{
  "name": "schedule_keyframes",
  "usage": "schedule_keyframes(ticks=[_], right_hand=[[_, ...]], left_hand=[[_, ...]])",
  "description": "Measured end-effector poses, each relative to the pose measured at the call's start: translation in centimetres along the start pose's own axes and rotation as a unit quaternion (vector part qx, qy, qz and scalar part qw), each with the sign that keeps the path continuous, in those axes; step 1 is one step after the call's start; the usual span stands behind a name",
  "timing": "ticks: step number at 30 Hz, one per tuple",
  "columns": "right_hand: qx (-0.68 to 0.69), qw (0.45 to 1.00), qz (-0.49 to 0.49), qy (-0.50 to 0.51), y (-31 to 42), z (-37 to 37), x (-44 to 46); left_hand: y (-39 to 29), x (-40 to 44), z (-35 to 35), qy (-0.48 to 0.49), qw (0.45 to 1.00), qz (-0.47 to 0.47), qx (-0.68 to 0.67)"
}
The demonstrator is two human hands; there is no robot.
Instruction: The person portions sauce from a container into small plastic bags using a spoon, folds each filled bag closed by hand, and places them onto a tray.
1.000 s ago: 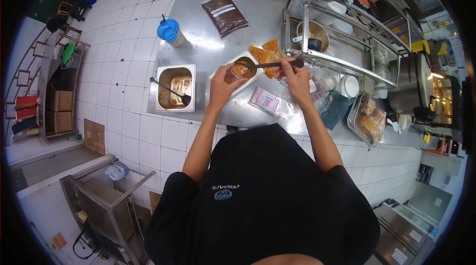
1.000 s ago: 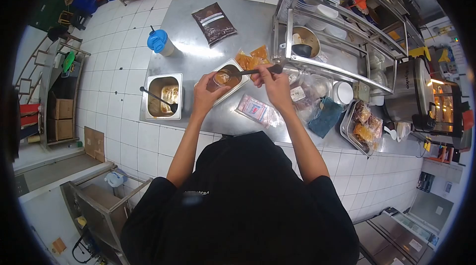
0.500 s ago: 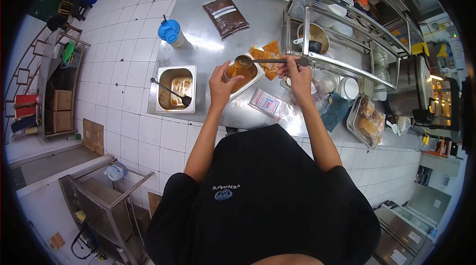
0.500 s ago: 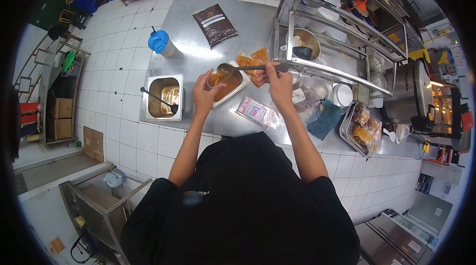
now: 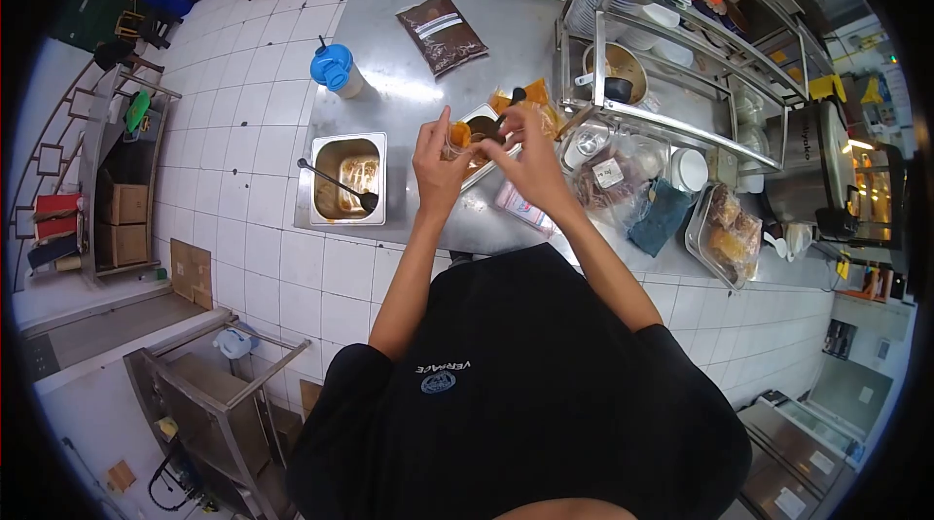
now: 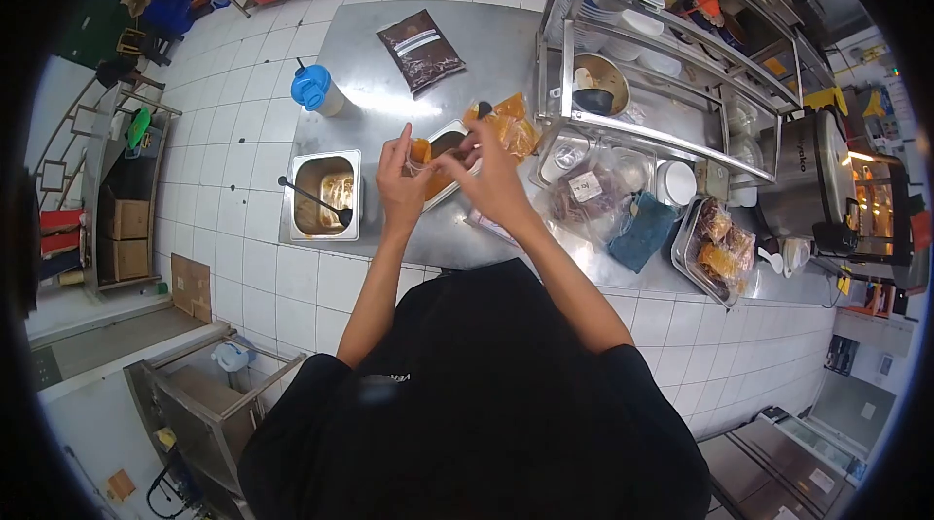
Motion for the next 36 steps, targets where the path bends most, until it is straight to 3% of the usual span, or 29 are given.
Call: schedule_keyframes(ticks=[2,7,10,12,13,15,20,24,27,29,34,36], right_hand=[[-0.002,0.992,0.063,0.107,1.1,-1.1,-0.3],[-0.019,0.993,0.050,0.105,0.8,-0.5,0.1],[0.011,0.996,0.017,0.089,0.9,1.0,0.4],[0.020,0.999,0.016,0.046,0.9,2.4,0.8],[0.034,0.998,0.023,0.038,0.9,3.0,1.0],[0.082,0.996,0.005,0.021,1.1,3.9,0.9],[0.251,0.967,-0.041,-0.003,0.5,4.7,-0.3],[0.245,0.968,-0.059,-0.007,-0.1,6.1,-0.7],[0.155,0.987,-0.032,-0.032,0.0,7.6,-0.8],[0.024,0.994,0.057,-0.089,1.5,9.1,-0.9],[0.050,0.983,0.050,-0.171,-0.1,10.0,-1.9],[0.113,0.987,0.023,-0.116,-0.8,10.2,-2.2]], left_hand=[[-0.4,0.0,-0.7,0.009,1.000,-0.001,-0.006],[-2.0,0.4,-1.7,0.022,1.000,0.015,0.009],[-3.3,0.8,-1.8,0.017,1.000,-0.020,0.000],[-3.3,1.1,-2.0,0.055,0.985,0.050,-0.155],[-3.5,1.2,-1.9,0.057,0.985,0.048,-0.155],[-3.2,1.3,-2.5,0.085,0.910,0.200,-0.353],[-5.2,1.7,-3.3,0.038,0.892,0.218,-0.395],[-5.4,1.3,-4.5,0.026,0.881,0.238,-0.409],[-5.7,0.9,-5.8,0.008,0.889,0.230,-0.397],[-6.3,0.5,-7.0,0.001,0.881,0.233,-0.411],[-6.9,-0.5,-10.3,-0.019,0.876,0.202,-0.438],[-7.6,-0.7,-10.8,-0.003,0.885,0.190,-0.425]])
Point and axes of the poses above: each hand's wrist, its own x-axis towards the middle knuckle, its own z-axis out of the back of the hand, y = z × x, the point moved 4 cm from there along x, towards the middle knuckle, and after that the axes turned 6 degrees about -x, right-handed, at the moved point
